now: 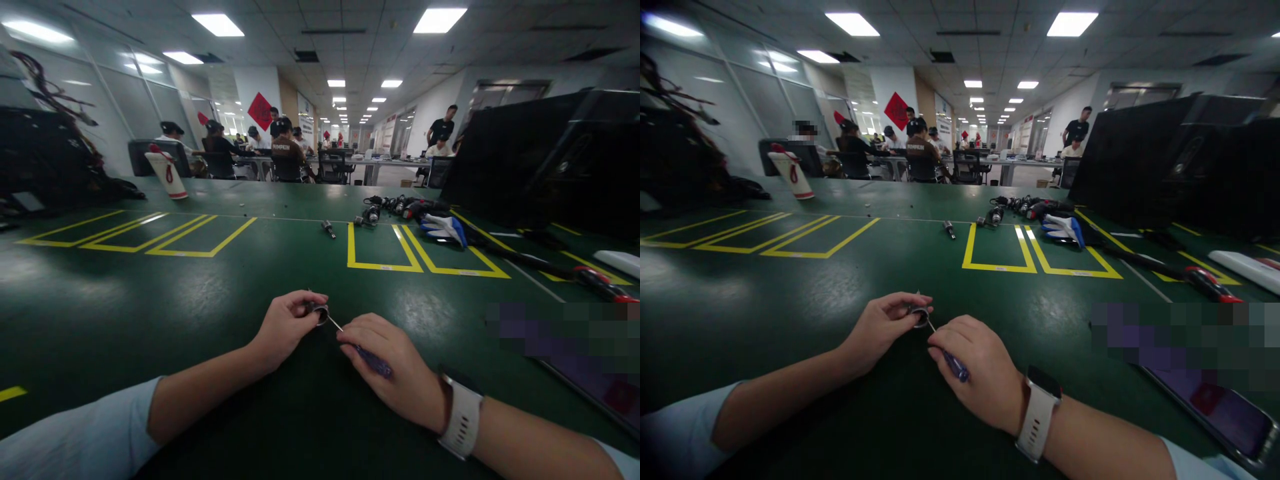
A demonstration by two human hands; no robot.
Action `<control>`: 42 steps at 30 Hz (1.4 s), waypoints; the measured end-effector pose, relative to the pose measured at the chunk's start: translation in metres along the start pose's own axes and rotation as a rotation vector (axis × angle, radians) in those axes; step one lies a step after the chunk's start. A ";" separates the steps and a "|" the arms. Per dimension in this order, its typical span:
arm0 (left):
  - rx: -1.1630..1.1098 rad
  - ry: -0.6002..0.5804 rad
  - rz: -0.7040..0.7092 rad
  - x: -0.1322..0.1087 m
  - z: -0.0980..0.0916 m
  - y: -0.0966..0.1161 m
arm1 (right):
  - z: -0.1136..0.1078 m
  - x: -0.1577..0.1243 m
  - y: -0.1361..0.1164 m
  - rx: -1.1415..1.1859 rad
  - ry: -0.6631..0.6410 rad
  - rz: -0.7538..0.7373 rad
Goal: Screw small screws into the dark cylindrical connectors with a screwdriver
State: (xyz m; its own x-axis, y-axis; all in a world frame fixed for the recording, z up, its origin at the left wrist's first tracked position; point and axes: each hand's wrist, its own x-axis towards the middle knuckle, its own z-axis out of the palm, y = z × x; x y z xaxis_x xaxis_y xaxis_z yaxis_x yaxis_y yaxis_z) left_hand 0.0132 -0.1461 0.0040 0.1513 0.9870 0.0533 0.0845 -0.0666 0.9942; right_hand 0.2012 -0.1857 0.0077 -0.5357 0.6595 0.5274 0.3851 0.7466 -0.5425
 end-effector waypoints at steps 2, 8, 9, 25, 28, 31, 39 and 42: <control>-0.004 -0.007 0.002 0.000 0.000 -0.001 | -0.001 0.001 -0.001 -0.012 -0.017 0.014; 0.066 -0.003 -0.001 -0.001 0.000 0.000 | 0.000 0.001 -0.002 -0.040 -0.020 0.025; 0.068 -0.002 0.000 -0.001 0.000 0.001 | 0.000 0.000 -0.002 -0.046 -0.011 0.018; 0.066 0.005 0.015 0.000 0.000 -0.002 | 0.002 0.002 -0.002 -0.204 -0.059 -0.075; 0.059 0.004 0.028 0.000 -0.001 -0.003 | 0.002 0.001 -0.002 -0.185 -0.060 -0.080; 0.061 -0.018 0.032 0.001 -0.003 -0.005 | -0.001 -0.002 -0.004 -0.091 0.009 -0.059; 0.064 -0.044 -0.002 0.003 -0.005 -0.009 | -0.009 -0.003 0.012 0.366 0.338 0.469; 0.044 -0.050 -0.022 0.003 -0.004 -0.007 | -0.009 -0.001 0.017 0.399 0.362 0.535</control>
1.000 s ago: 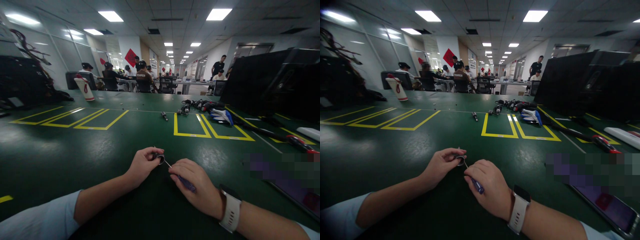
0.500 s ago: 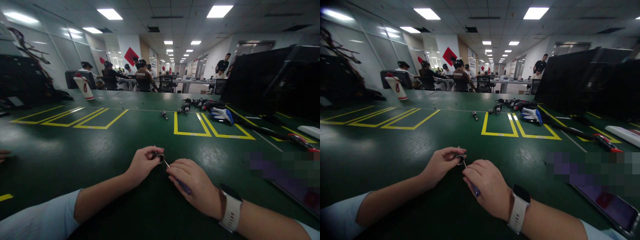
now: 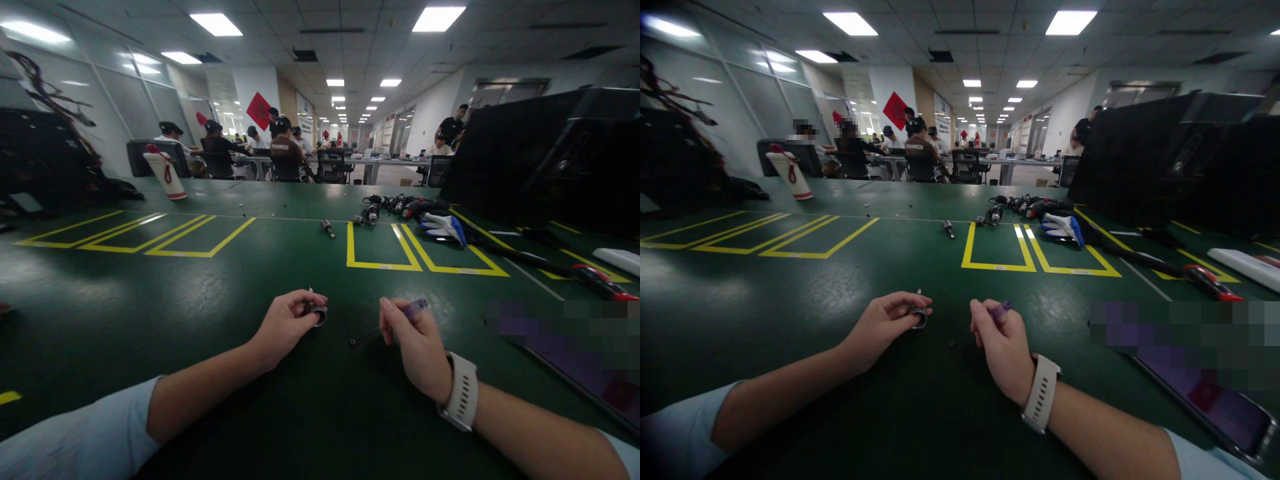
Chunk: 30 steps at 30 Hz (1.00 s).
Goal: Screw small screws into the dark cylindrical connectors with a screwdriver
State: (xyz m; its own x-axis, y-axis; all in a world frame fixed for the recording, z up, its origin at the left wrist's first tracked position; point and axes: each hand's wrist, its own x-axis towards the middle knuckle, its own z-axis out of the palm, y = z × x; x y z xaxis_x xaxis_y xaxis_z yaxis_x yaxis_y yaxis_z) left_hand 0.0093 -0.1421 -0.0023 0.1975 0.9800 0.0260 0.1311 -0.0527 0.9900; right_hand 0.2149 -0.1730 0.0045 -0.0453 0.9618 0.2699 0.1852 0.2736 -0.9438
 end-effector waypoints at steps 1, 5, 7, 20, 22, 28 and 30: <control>-0.007 -0.002 -0.005 0.000 0.000 0.001 | 0.000 0.001 0.000 -0.004 -0.003 0.007; -0.022 -0.014 -0.022 0.000 0.000 0.002 | 0.000 0.000 -0.001 -0.024 -0.049 0.020; -0.021 -0.018 -0.026 0.000 -0.001 0.001 | 0.000 0.000 -0.003 -0.035 -0.074 0.029; -0.049 -0.045 -0.020 -0.002 0.000 0.004 | 0.001 0.008 0.003 -0.023 0.069 0.239; -0.042 -0.051 -0.030 -0.002 -0.001 0.005 | 0.001 0.008 0.001 -0.043 0.066 0.245; -0.040 -0.047 -0.074 -0.002 0.000 0.007 | 0.003 0.005 -0.014 -0.223 -0.013 0.122; -0.052 -0.015 -0.076 -0.002 0.000 0.007 | 0.003 0.004 -0.013 -0.218 -0.026 0.084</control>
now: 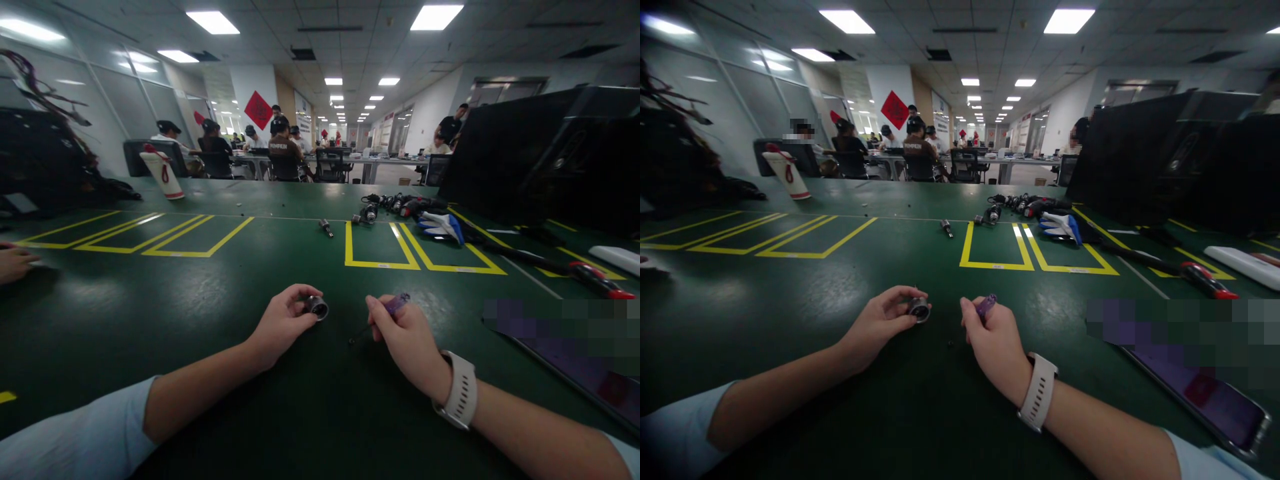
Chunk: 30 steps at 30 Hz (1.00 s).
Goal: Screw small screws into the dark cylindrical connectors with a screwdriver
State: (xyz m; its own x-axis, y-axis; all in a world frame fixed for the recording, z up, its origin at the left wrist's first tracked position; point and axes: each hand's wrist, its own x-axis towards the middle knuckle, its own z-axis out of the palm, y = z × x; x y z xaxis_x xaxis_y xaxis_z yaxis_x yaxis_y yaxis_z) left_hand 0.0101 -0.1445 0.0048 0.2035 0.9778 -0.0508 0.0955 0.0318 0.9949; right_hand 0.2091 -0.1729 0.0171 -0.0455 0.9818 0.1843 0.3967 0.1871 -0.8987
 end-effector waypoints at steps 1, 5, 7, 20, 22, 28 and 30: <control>-0.008 0.015 0.005 0.000 0.000 0.000 | 0.000 0.000 0.002 0.020 -0.007 -0.013; -0.031 0.034 0.007 0.000 0.001 0.001 | 0.000 -0.002 0.009 0.146 -0.016 -0.066; -0.038 0.033 0.008 -0.001 0.001 0.002 | -0.001 -0.002 0.010 0.186 -0.027 -0.121; -0.067 0.030 0.087 -0.005 0.005 0.006 | 0.003 -0.006 0.001 0.100 -0.223 -0.419; -0.058 0.021 0.090 -0.005 0.004 0.006 | 0.003 -0.006 0.001 0.080 -0.227 -0.443; 0.010 0.014 0.129 -0.005 0.003 0.003 | 0.007 -0.008 0.002 -0.006 -0.235 -0.537; 0.027 0.022 0.146 -0.005 0.003 0.002 | 0.008 -0.009 0.002 -0.030 -0.253 -0.565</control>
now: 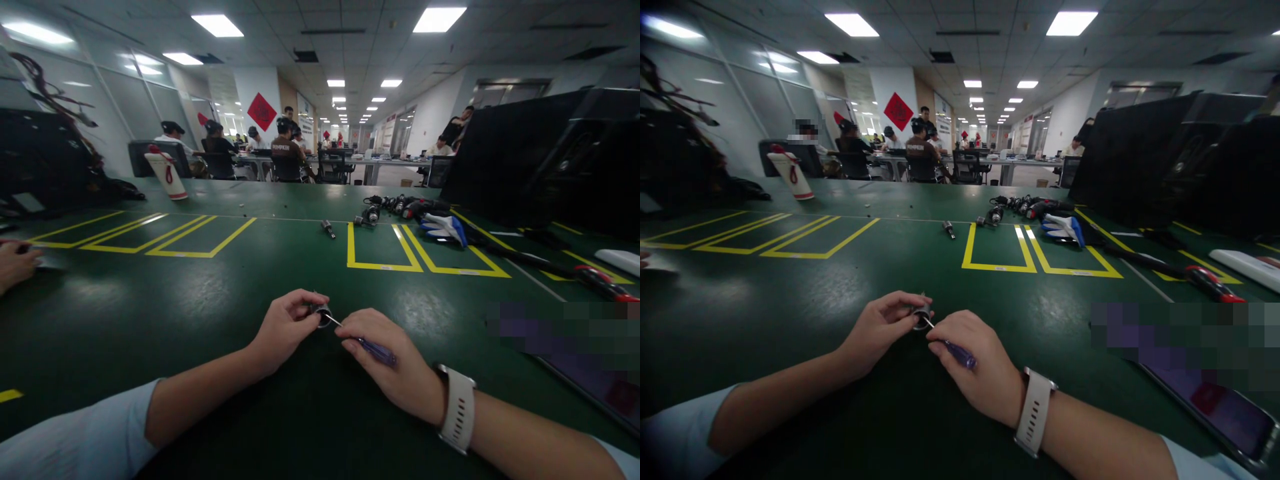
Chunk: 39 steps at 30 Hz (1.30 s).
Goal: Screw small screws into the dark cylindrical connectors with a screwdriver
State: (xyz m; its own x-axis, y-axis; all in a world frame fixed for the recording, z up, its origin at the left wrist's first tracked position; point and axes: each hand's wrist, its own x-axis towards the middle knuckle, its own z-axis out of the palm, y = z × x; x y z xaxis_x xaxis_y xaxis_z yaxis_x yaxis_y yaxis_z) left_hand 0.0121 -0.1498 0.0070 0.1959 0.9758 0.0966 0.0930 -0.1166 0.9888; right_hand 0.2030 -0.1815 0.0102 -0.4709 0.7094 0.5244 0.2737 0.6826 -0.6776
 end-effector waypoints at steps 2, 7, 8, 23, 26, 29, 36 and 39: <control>0.006 0.010 0.020 0.000 0.000 -0.001 | 0.001 -0.001 0.000 -0.024 -0.028 -0.010; 0.016 0.025 0.048 0.001 0.000 -0.002 | 0.001 -0.002 -0.001 -0.085 -0.036 -0.044; 0.019 0.028 0.051 0.001 0.000 -0.003 | 0.001 -0.002 -0.001 -0.097 -0.039 -0.050; 0.151 0.097 0.116 0.023 -0.013 -0.016 | 0.002 -0.002 0.000 -0.159 -0.103 -0.024; 0.252 0.180 0.129 0.052 -0.027 -0.028 | 0.002 -0.001 0.000 -0.188 -0.190 0.039; 0.444 0.315 0.222 0.089 -0.045 -0.038 | 0.004 0.000 0.002 -0.212 -0.256 0.056; 0.780 0.408 0.234 0.151 -0.078 -0.049 | 0.001 0.001 0.003 -0.258 -0.323 0.024; 0.907 0.396 0.230 0.164 -0.080 -0.047 | 0.001 0.001 0.003 -0.251 -0.324 0.029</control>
State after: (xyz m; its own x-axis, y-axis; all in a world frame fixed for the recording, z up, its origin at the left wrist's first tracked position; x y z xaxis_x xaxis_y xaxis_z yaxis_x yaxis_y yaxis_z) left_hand -0.0387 0.0303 -0.0143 -0.0194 0.8839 0.4672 0.8317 -0.2451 0.4982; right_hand 0.2028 -0.1784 0.0084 -0.6889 0.6643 0.2899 0.4679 0.7131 -0.5221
